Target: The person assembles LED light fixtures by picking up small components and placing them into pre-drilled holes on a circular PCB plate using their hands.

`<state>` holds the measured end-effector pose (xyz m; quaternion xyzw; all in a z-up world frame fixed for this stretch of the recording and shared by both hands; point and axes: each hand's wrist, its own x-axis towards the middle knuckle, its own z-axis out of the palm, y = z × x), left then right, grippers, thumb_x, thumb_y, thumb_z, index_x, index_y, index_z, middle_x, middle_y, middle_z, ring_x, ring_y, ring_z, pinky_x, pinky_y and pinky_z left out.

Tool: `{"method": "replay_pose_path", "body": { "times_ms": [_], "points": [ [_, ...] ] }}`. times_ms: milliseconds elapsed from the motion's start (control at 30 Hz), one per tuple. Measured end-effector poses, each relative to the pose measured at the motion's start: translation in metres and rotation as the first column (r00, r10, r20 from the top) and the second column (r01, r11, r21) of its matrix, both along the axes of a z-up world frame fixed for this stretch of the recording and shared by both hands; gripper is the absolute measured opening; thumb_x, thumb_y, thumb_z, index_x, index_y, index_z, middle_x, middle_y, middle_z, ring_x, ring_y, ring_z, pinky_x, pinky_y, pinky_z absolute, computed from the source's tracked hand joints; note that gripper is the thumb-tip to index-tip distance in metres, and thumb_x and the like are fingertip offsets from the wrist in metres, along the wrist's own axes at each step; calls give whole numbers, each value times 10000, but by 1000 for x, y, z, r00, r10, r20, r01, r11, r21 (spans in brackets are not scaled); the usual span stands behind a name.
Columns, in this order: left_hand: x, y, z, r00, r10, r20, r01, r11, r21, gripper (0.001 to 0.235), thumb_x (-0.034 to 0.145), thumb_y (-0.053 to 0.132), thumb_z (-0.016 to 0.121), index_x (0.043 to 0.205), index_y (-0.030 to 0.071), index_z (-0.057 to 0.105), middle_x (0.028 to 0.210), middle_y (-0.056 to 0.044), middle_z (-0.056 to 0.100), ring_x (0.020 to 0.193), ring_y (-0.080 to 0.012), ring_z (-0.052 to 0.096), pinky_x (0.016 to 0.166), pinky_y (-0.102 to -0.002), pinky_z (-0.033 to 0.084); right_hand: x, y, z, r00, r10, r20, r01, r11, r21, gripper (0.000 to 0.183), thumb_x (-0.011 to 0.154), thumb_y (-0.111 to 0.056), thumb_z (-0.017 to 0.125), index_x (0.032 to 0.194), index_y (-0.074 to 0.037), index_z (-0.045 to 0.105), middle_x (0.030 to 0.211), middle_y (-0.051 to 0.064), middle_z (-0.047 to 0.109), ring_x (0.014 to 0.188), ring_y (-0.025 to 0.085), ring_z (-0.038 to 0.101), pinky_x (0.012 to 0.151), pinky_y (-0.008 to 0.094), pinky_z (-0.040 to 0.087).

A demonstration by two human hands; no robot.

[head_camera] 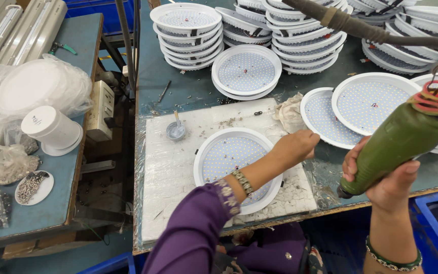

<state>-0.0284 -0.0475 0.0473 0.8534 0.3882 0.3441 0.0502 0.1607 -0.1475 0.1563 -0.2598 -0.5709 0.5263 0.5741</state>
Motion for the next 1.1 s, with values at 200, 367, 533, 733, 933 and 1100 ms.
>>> {"method": "replay_pose_path", "body": {
  "times_ms": [200, 367, 533, 733, 933, 1100],
  "points": [
    [-60, -63, 37, 956, 90, 281, 33, 914, -405, 214, 920, 214, 744, 933, 32, 633, 856, -108, 703, 793, -273, 693, 719, -398, 561, -24, 5, -17, 997, 55, -53, -57, 998, -28, 950, 843, -903, 553, 1091, 14, 523, 696, 114, 538, 590, 194, 515, 589, 347, 454],
    [-96, -113, 30, 838, 211, 503, 125, 823, -554, 154, 880, 171, 781, 951, 39, 748, 932, -94, 754, 831, -211, 749, 754, -317, 615, -72, 15, -31, 973, 182, -140, -192, 980, -60, 940, 835, -890, 559, 1174, -14, 528, 785, 104, 555, 659, 189, 533, 589, 339, 467],
    [-116, -117, 13, 830, 232, 507, 97, 835, -541, 148, 843, 66, 764, 987, 45, 794, 951, -98, 770, 826, -204, 741, 748, -304, 587, -116, 22, -28, 953, 244, -182, -253, 967, -31, 931, 847, -865, 543, 1197, -2, 524, 825, 99, 585, 652, 176, 560, 570, 320, 488],
    [-132, -111, 8, 841, 189, 508, 141, 828, -542, 268, 812, -79, 655, 1019, 41, 776, 963, -72, 765, 834, -168, 776, 773, -275, 618, -147, 31, -8, 931, 269, -248, -269, 963, 37, 893, 870, -788, 640, 1177, 48, 566, 828, 121, 613, 641, 179, 595, 586, 318, 514],
    [-141, -110, 18, 798, 316, 513, 124, 747, -653, 166, 827, 35, 776, 992, 32, 758, 909, -57, 775, 797, -155, 782, 706, -284, 630, -170, 34, 7, 935, 253, -249, -252, 967, 36, 908, 862, -797, 645, 1155, 59, 557, 793, 131, 614, 632, 172, 595, 580, 298, 511],
    [-142, -109, 22, 780, 337, 527, 106, 759, -643, 184, 820, 40, 785, 998, 33, 739, 918, -54, 783, 807, -138, 789, 696, -279, 638, -182, 45, 3, 928, 270, -255, -269, 962, 39, 896, 861, -793, 646, 1154, 46, 539, 778, 128, 603, 631, 171, 581, 575, 295, 496]
  ]
}}
